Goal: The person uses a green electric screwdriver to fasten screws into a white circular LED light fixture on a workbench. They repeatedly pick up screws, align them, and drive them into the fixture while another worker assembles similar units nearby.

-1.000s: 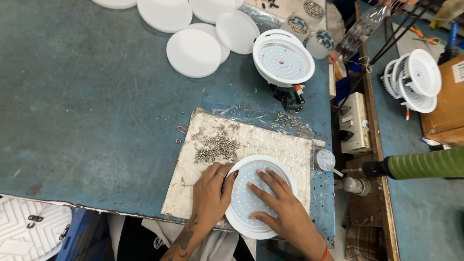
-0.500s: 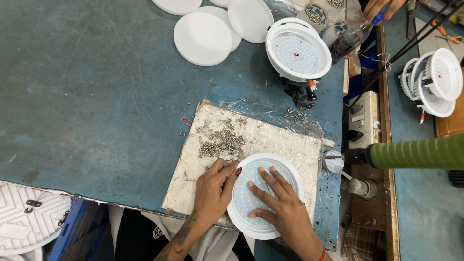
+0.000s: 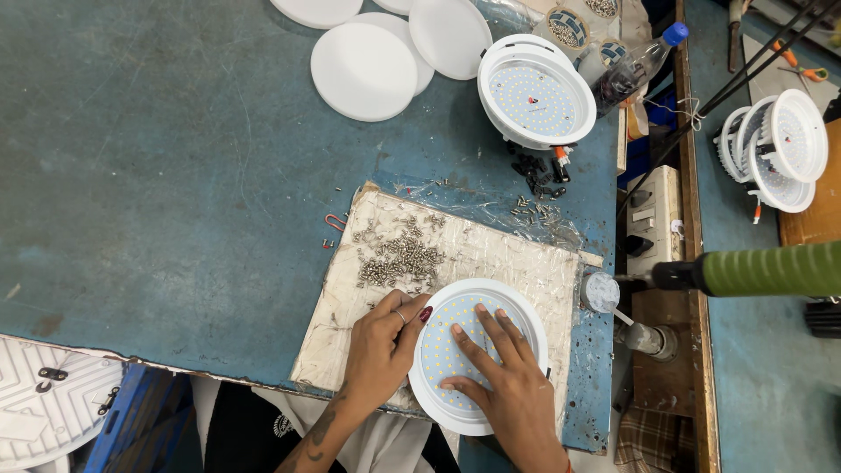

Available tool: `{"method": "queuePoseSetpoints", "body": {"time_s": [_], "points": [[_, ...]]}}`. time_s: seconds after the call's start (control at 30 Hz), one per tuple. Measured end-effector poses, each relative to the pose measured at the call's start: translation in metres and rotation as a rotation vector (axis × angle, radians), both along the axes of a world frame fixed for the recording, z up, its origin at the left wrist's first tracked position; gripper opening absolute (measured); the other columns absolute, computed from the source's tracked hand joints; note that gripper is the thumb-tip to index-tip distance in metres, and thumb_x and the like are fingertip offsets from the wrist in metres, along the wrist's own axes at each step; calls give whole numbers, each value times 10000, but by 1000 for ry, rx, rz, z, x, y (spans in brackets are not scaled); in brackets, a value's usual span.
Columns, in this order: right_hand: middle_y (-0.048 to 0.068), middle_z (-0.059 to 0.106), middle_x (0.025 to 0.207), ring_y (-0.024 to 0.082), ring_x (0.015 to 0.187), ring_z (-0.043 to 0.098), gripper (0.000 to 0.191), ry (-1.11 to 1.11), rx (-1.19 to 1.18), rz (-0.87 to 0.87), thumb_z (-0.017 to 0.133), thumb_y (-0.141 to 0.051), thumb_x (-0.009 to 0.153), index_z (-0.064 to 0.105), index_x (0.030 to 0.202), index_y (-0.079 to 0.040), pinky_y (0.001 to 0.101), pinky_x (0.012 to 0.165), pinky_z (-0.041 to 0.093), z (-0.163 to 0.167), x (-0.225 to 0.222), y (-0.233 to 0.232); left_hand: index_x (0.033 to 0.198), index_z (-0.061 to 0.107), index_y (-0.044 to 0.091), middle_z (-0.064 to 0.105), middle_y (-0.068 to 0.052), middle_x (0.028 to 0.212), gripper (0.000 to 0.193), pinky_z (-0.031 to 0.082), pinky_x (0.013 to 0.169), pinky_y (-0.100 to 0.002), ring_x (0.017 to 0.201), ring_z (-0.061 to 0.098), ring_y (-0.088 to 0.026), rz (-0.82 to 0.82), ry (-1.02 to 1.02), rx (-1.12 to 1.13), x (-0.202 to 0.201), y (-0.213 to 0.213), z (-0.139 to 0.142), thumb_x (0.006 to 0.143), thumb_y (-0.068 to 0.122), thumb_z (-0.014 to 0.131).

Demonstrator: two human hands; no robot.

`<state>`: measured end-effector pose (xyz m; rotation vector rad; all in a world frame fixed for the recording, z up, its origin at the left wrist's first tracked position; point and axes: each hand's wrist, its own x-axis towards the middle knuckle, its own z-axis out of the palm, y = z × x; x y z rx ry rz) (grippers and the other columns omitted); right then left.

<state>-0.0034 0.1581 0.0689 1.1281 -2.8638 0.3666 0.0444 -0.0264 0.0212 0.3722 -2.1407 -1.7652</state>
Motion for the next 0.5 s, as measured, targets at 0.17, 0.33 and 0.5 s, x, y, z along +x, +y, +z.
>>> {"method": "queuePoseSetpoints", "body": {"time_s": [0.17,0.33,0.5], "points": [[74,559,1440,347,1250,552,693,55,19,-52,828,-500,623,702,1263,-267,411,851,561,1,3,-5,1173,723,-2,638,-119,826,279,516,552,-355,658,684,-245,-4,-2,-6,0,0,-1,939,70,590],[55,588,1441,327,1149,584,729,67,44,-113,841,-504,593,723,1283,-303,388,736,596,3,5,-10,1173,722,-3,630,-120,817,279,506,543,-361,648,676,-244,-2,-2,-15,-1,0,-1,936,67,591],[59,599,1413,333,1102,591,724,67,56,-135,843,-518,594,726,1278,-311,389,639,606,6,6,-12,1171,720,-11,619,-122,816,278,507,557,-366,655,669,-250,-3,16,-34,-1,0,-1,935,55,590]]}}
